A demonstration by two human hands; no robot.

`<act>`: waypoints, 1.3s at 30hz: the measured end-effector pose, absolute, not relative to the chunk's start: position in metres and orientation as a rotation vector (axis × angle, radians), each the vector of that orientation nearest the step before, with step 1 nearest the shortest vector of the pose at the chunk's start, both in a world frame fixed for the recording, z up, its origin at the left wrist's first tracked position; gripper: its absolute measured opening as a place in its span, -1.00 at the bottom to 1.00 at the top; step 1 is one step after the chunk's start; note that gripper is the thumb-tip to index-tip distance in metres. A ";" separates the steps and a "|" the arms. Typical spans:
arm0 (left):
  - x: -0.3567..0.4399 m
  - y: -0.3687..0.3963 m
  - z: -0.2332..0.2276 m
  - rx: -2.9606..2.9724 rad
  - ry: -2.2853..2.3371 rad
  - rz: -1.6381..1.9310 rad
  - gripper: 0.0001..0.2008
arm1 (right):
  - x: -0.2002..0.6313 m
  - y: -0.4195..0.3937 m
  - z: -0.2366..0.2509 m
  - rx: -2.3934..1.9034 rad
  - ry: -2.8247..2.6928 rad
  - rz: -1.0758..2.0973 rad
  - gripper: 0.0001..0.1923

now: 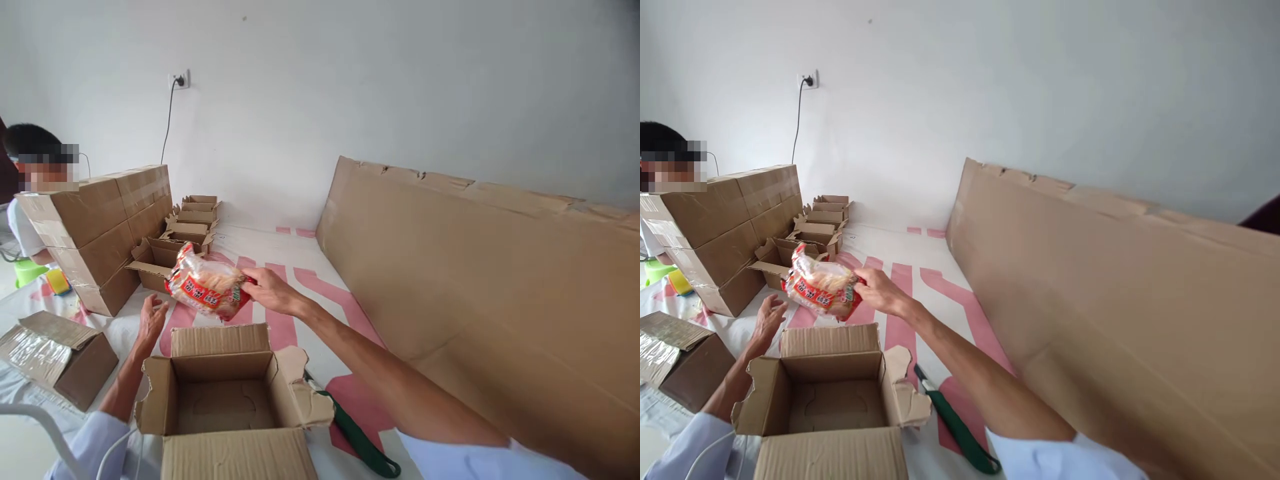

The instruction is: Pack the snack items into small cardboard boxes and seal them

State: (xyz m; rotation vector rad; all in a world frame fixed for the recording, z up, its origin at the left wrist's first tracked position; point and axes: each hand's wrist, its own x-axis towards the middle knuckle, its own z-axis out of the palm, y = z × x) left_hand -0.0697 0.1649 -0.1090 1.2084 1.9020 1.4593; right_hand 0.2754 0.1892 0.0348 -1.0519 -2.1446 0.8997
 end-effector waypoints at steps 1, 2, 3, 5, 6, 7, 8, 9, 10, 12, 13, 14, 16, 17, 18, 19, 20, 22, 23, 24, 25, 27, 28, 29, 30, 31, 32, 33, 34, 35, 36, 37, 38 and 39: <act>-0.070 0.152 -0.114 1.174 1.886 1.462 -0.45 | 0.259 0.192 0.038 -1.060 -2.253 0.856 -0.88; -0.070 0.140 -0.120 1.143 1.876 1.457 -0.49 | 0.243 0.195 0.040 -1.060 -2.326 0.830 -0.86; -0.071 0.127 -0.125 1.112 1.867 1.456 -0.51 | 0.226 0.197 0.040 -1.059 -2.382 0.810 -0.84; -0.074 0.105 -0.134 1.067 1.848 1.468 -0.52 | 0.194 0.202 0.039 -1.054 -2.458 0.794 -0.80; -0.077 0.097 -0.137 1.041 1.845 1.487 -0.50 | 0.178 0.205 0.037 -1.054 -2.493 0.782 -0.79; -0.079 0.090 -0.138 1.015 1.847 1.514 -0.48 | 0.164 0.208 0.035 -1.058 -2.526 0.768 -0.79; -0.081 0.085 -0.138 0.991 1.851 1.540 -0.45 | 0.150 0.211 0.034 -1.065 -2.553 0.751 -0.79; -0.084 0.083 -0.137 0.971 1.854 1.561 -0.41 | 0.137 0.214 0.033 -1.077 -2.574 0.733 -0.80; -0.086 0.084 -0.133 0.959 1.856 1.572 -0.37 | 0.126 0.217 0.031 -1.091 -2.589 0.715 -0.80; -0.088 0.091 -0.123 0.972 1.843 1.551 -0.27 | 0.107 0.222 0.030 -1.126 -2.593 0.674 -0.81; -0.088 0.097 -0.117 0.990 1.840 1.514 -0.21 | 0.100 0.223 0.030 -1.138 -2.584 0.655 -0.80; -0.088 0.105 -0.112 1.007 1.847 1.470 -0.17 | 0.095 0.224 0.029 -1.145 -2.573 0.636 -0.76; -0.085 0.120 -0.104 1.044 1.873 1.384 -0.14 | 0.092 0.223 0.029 -1.144 -2.556 0.605 -0.71; -0.083 0.127 -0.102 1.061 1.887 1.350 -0.15 | 0.094 0.221 0.029 -1.141 -2.554 0.595 -0.70; -0.081 0.133 -0.101 1.076 1.899 1.325 -0.17 | 0.099 0.218 0.029 -1.137 -2.554 0.590 -0.70; -0.079 0.138 -0.102 1.091 1.908 1.310 -0.20 | 0.105 0.215 0.029 -1.133 -2.553 0.589 -0.71; -0.078 0.140 -0.104 1.105 1.920 1.300 -0.22 | 0.114 0.211 0.029 -1.131 -2.549 0.590 -0.71; -0.078 0.139 -0.107 1.142 1.964 1.285 -0.25 | 0.137 0.201 0.030 -1.131 -2.534 0.597 -0.70; -0.080 0.134 -0.109 1.165 1.997 1.285 -0.27 | 0.151 0.195 0.029 -1.131 -2.522 0.611 -0.69; -0.083 0.128 -0.110 1.192 2.035 1.288 -0.30 | 0.167 0.190 0.028 -1.132 -2.504 0.635 -0.67; -0.086 0.119 -0.111 1.219 2.075 1.294 -0.32 | 0.183 0.183 0.027 -1.134 -2.479 0.672 -0.65; -0.095 0.101 -0.111 1.266 2.146 1.304 -0.36 | 0.217 0.170 0.022 -1.144 -2.403 0.797 -0.57; -0.099 0.091 -0.110 1.289 2.177 1.305 -0.37 | 0.234 0.163 0.019 -1.160 -2.376 0.845 -0.52; -0.103 0.083 -0.110 1.316 2.208 1.298 -0.37 | 0.250 0.156 0.015 -1.173 -2.367 0.889 -0.48; -0.107 0.076 -0.109 1.347 2.241 1.285 -0.37 | 0.264 0.150 0.011 -1.189 -2.359 0.920 -0.45; -0.109 0.070 -0.108 1.379 2.276 1.266 -0.38 | 0.276 0.144 0.008 -1.200 -2.349 0.947 -0.42; -0.111 0.066 -0.107 1.406 2.312 1.244 -0.40 | 0.287 0.139 0.004 -1.210 -2.330 0.967 -0.41; -0.111 0.061 -0.106 1.426 2.346 1.221 -0.41 | 0.297 0.134 -0.001 -1.223 -2.297 0.976 -0.40; -0.111 0.057 -0.104 1.439 2.365 1.199 -0.43 | 0.305 0.131 -0.005 -1.238 -2.254 0.978 -0.39; -0.109 0.053 -0.101 1.447 2.354 1.188 -0.44 | 0.312 0.128 -0.009 -1.252 -2.203 0.973 -0.38; -0.106 0.047 -0.097 1.456 2.314 1.190 -0.44 | 0.318 0.125 -0.014 -1.266 -2.149 0.967 -0.37; -0.102 0.039 -0.091 1.462 2.250 1.205 -0.43 | 0.323 0.122 -0.018 -1.282 -2.091 0.964 -0.37; -0.097 0.030 -0.082 1.466 2.166 1.233 -0.42 | 0.328 0.119 -0.022 -1.295 -2.032 0.969 -0.36; -0.091 0.020 -0.070 1.469 2.079 1.270 -0.41 | 0.332 0.116 -0.027 -1.303 -1.976 0.989 -0.35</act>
